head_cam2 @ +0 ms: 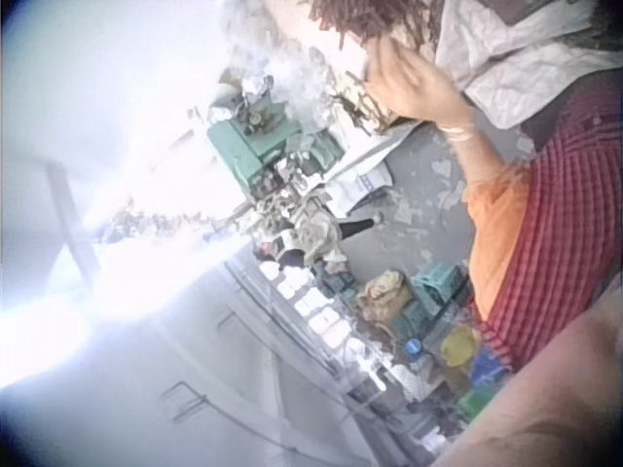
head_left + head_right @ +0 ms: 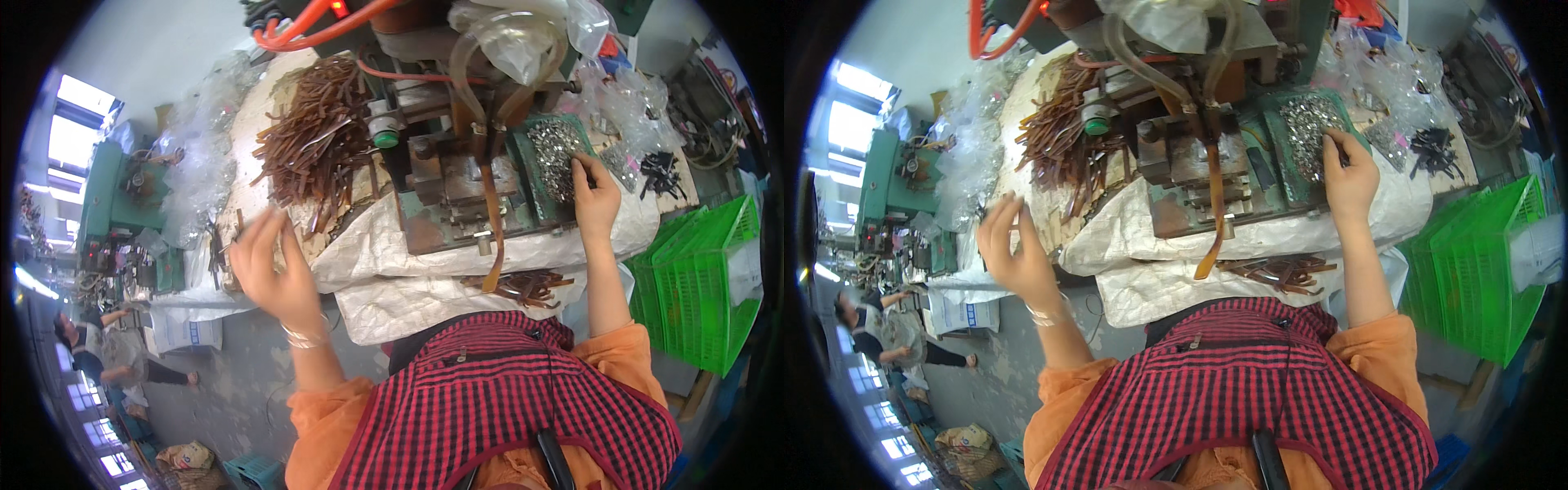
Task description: The person assembles small metallic beads onto brown straps using a machine. They repeatedly pick up a strap, thread it through the machine, and add beads before placing the finished item aside.
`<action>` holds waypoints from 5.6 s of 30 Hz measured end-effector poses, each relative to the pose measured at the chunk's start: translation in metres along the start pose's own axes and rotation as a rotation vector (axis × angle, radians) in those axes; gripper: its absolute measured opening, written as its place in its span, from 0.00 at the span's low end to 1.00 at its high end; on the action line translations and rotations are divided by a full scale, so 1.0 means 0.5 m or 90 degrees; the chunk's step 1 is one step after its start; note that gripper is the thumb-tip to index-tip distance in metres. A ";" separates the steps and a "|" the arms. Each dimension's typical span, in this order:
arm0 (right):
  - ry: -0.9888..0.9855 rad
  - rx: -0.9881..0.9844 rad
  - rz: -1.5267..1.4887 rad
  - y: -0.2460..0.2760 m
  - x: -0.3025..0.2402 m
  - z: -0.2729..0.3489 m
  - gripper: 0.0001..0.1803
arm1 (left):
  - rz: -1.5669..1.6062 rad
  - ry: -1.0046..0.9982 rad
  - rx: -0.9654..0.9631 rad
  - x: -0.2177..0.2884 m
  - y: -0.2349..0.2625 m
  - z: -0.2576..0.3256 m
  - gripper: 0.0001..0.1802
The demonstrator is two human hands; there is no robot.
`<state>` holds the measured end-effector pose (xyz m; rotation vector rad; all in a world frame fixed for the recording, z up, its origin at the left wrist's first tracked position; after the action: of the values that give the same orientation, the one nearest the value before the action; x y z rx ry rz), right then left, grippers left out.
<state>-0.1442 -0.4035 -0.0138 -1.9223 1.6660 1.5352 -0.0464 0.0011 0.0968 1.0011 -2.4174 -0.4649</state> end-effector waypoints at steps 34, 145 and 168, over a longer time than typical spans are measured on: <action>-0.029 -0.163 -0.457 -0.120 -0.222 0.037 0.14 | 0.021 0.345 -0.005 -0.399 -0.011 0.061 0.08; 0.216 -0.048 0.291 -0.027 -0.015 -0.008 0.11 | 0.429 -0.402 -0.122 0.243 -0.186 0.032 0.15; 0.028 -0.087 -0.081 -0.024 -0.027 0.008 0.10 | -0.010 -0.086 0.022 -0.034 -0.078 -0.082 0.04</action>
<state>-0.1347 -0.3880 -0.0109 -2.1003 1.4573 1.6066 0.0087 -0.0180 0.1072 1.0356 -2.5473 -0.5128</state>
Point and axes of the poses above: each hand's wrist, its own z-axis away from the middle knuckle, its own y-axis out of the back of the hand, x = y × z, the point moved 4 cm from there along -z, towards the middle knuckle, and after that the axes turned 4 degrees about z, right-handed, at the moved point
